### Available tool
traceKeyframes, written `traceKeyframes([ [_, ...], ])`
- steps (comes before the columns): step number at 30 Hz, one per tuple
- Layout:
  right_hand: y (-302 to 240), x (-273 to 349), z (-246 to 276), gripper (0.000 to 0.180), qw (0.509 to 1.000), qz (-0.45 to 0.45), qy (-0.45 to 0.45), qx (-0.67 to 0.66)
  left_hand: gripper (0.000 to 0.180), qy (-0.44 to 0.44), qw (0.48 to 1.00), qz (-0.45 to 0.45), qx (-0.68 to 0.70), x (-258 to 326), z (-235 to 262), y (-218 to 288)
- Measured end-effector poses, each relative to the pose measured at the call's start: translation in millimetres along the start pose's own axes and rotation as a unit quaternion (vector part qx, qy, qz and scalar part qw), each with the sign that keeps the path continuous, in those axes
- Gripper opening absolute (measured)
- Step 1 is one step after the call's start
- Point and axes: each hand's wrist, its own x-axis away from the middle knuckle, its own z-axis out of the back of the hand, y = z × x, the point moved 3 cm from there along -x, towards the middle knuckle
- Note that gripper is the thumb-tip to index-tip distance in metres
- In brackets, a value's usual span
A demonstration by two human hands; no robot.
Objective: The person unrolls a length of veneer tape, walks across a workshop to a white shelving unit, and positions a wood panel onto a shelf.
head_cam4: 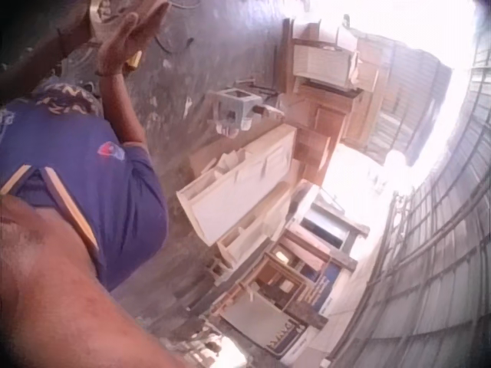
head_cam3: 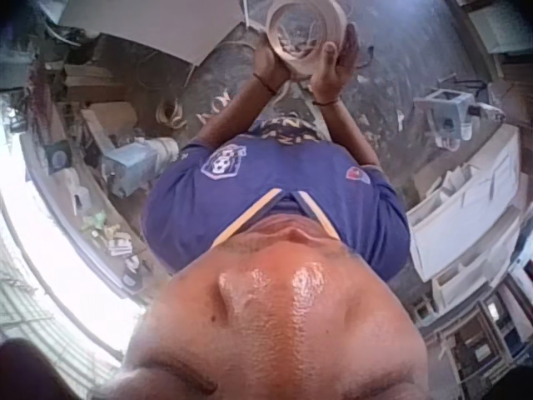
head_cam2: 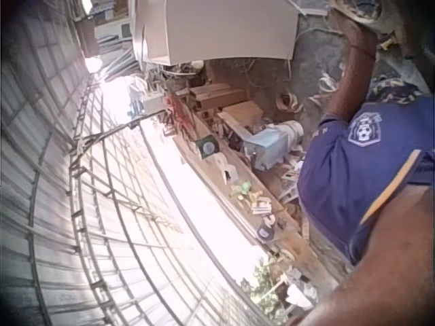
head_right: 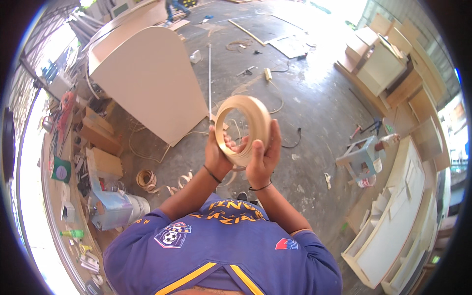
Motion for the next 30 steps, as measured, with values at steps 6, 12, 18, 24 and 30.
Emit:
traceKeyframes([
  [6, -42.5, -26.1, 30.2, 0.048, 0.933, -0.204, -0.282, 0.090, 0.039, -0.155, 0.840, -0.244, -0.459, 19.0, -19.3, 29.6],
  [12, -65.5, -26.4, 25.8, 0.046, 0.912, -0.229, -0.316, 0.125, 0.041, -0.381, 0.595, -0.248, -0.663, 26.5, -77.4, 49.8],
  [18, -72.7, 0.1, 15.2, 0.060, 0.993, -0.005, -0.113, 0.015, 0.045, -0.251, 0.913, -0.119, -0.300, 8.4, -109.5, 66.0],
  [24, -78.1, 29.3, -5.8, 0.056, 0.947, 0.141, 0.021, 0.288, 0.047, -0.227, 0.954, 0.134, -0.143, 14.1, -66.5, 0.9],
  [30, -94.1, 37.7, -1.7, 0.044, 0.969, -0.196, 0.010, 0.151, 0.035, -0.394, 0.801, -0.130, -0.432, 13.4, -66.5, 49.6],
])
